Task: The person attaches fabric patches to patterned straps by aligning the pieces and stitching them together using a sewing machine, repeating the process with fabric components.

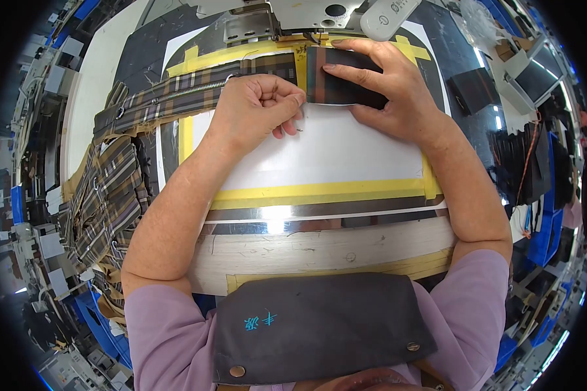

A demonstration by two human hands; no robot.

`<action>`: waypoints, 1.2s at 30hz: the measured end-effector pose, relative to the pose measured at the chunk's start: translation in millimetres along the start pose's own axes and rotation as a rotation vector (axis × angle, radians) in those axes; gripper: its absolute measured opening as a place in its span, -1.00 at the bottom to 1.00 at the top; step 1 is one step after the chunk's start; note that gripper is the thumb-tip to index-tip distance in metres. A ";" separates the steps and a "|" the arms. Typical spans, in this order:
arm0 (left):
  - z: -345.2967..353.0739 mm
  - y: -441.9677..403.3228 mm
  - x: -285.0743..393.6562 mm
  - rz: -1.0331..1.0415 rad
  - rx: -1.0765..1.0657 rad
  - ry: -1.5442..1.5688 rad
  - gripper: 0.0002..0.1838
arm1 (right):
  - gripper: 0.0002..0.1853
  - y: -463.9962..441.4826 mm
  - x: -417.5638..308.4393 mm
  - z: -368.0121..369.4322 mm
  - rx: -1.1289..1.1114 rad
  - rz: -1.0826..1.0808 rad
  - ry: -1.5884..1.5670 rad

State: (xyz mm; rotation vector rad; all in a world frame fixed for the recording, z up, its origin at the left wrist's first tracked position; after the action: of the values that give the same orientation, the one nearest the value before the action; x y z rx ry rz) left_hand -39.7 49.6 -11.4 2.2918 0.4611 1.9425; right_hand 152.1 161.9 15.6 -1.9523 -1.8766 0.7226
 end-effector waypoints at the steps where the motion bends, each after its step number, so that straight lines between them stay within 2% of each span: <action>1: -0.1 -0.1 0.1 -0.002 0.000 0.007 -0.84 | -0.34 -0.3 0.0 -0.2 0.002 -0.007 -0.002; 4: 0.0 0.4 -0.9 0.016 0.020 0.027 -0.87 | -0.36 2.4 2.1 2.5 -0.060 0.011 0.007; 7: -4.0 -1.7 -3.4 0.203 0.198 -0.195 -0.86 | -0.40 1.8 5.8 2.6 -0.078 -0.018 0.096; 10: 0.8 9.4 16.4 0.687 0.380 -0.715 -0.67 | -0.46 1.4 14.0 3.7 -0.119 -0.048 0.154; 13: 8.3 9.5 13.3 0.677 0.320 -0.733 -0.71 | -0.51 -1.8 19.0 2.6 -0.161 -0.091 0.136; 25: 20.6 16.7 15.2 0.669 0.276 -1.075 -0.52 | -0.60 -8.7 26.7 7.2 -0.203 -0.128 0.124; 36: 23.0 16.8 16.7 0.648 0.266 -1.105 -0.53 | -0.66 -20.5 16.5 6.5 -0.243 -0.154 0.156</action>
State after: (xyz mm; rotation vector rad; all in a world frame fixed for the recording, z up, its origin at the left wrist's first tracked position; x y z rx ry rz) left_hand -12.1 41.3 4.7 3.4481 -0.1901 0.4090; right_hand 131.6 179.1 19.9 -1.9114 -2.0676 0.3003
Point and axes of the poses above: each hand's wrist, its own y-axis away from the middle knuckle, its own z-axis out of the palm, x = y × z, the point moved 4 cm from there along -y, towards the middle knuckle, and after that the axes turned 5 degrees about -z, right-handed, at the moved point
